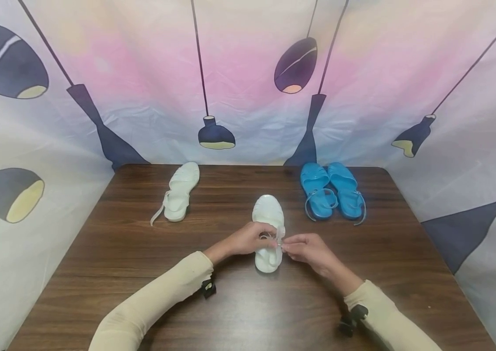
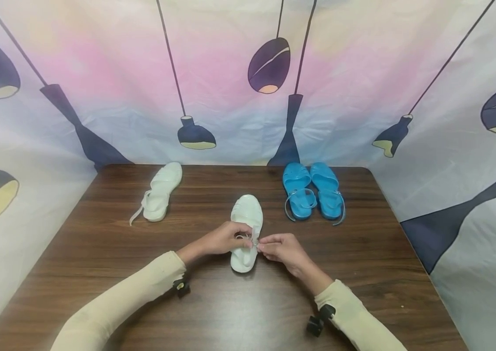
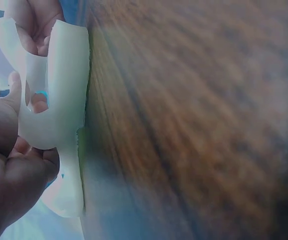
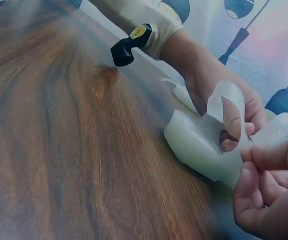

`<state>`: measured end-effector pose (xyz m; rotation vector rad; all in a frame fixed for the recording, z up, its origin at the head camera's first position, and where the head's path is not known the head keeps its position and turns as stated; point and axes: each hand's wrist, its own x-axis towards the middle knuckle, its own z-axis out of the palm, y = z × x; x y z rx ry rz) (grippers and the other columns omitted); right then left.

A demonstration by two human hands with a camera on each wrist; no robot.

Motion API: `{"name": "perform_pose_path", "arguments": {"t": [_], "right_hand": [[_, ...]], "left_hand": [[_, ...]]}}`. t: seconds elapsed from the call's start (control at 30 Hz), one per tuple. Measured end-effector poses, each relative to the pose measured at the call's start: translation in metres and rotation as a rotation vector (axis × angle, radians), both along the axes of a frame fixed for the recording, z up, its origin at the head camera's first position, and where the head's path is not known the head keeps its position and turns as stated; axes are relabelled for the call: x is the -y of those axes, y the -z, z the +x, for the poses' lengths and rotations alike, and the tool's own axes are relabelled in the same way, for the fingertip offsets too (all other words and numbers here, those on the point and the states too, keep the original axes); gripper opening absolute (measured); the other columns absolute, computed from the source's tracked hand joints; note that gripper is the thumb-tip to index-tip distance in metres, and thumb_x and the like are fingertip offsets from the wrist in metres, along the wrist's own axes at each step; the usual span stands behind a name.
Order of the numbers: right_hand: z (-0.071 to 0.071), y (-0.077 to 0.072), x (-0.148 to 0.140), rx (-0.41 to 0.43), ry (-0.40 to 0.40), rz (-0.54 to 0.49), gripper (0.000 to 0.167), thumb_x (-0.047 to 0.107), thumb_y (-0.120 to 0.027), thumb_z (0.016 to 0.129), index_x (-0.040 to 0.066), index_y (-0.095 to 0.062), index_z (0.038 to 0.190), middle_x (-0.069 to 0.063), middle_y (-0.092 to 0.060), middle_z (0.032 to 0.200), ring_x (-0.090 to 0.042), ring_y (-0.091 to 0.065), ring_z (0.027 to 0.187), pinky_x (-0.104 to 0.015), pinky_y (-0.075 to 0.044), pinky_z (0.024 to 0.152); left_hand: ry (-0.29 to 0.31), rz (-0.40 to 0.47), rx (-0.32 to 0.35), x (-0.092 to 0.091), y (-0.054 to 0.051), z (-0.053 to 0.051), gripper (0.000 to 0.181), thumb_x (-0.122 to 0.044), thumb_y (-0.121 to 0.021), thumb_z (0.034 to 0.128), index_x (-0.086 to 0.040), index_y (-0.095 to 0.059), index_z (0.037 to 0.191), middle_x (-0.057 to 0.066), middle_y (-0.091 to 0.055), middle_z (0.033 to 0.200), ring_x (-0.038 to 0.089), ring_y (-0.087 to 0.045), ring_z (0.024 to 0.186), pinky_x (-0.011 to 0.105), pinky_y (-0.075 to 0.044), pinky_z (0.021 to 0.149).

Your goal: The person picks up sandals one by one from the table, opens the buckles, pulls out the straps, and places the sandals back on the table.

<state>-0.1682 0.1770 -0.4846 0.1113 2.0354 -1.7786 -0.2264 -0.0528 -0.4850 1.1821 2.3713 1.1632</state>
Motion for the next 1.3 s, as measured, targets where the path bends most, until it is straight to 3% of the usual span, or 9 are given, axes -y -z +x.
{"name": "perform_pose_path", "arguments": {"t": [0.27,0.4,0.63,1.07,1.3], "right_hand": [[-0.0015,-0.0050,0.0080,-0.038,0.056,0.062,0.030,0.016,-0.079,0.091,-0.004,-0.074,0.112,-0.010,-0.076,0.096,-0.020,-0.069,0.084,-0.033,-0.060,0.078],[0.0003,-0.0084,0.0080,-0.062,0.040,0.106,0.030,0.017,-0.080,0.091,-0.004,-0.074,0.111,-0.010,-0.077,0.093,-0.019,-0.068,0.080,-0.032,-0.059,0.074],[0.0002,-0.0083,0.0060,-0.048,0.020,0.118,0.027,0.018,-0.080,0.090,-0.002,-0.076,0.109,-0.010,-0.077,0.093,-0.020,-0.069,0.081,-0.033,-0.060,0.075],[0.0010,-0.0073,0.0038,-0.098,-0.044,0.166,0.028,0.024,-0.079,0.091,0.000,-0.078,0.106,-0.010,-0.074,0.088,-0.020,-0.065,0.078,-0.033,-0.058,0.073],[0.0019,-0.0056,0.0054,-0.091,-0.036,0.198,0.027,0.026,-0.080,0.091,0.002,-0.078,0.103,-0.009,-0.075,0.086,-0.021,-0.065,0.077,-0.031,-0.056,0.071]], "left_hand": [[-0.018,-0.007,0.009,-0.0010,-0.0031,0.0007,0.013,-0.016,-0.077,0.0926,-0.008,-0.073,0.103,-0.003,-0.069,0.092,0.004,-0.055,0.081,0.020,-0.051,0.076],[-0.010,-0.009,-0.009,-0.0012,-0.0036,0.0006,0.012,-0.017,-0.077,0.0924,-0.008,-0.073,0.100,-0.003,-0.068,0.089,0.003,-0.055,0.080,0.021,-0.051,0.075],[-0.017,0.000,-0.022,-0.0009,-0.0036,0.0014,0.022,-0.015,-0.078,0.0911,-0.005,-0.074,0.111,0.002,-0.074,0.100,0.004,-0.059,0.088,0.021,-0.052,0.082],[-0.021,0.005,0.007,-0.0009,-0.0029,0.0018,0.024,-0.015,-0.077,0.0926,-0.005,-0.074,0.114,0.003,-0.075,0.105,0.005,-0.061,0.091,0.022,-0.052,0.084],[-0.017,0.009,0.018,-0.0005,-0.0024,0.0017,0.026,-0.017,-0.076,0.0937,-0.004,-0.074,0.116,0.004,-0.075,0.109,0.005,-0.063,0.093,0.022,-0.053,0.086]]}}
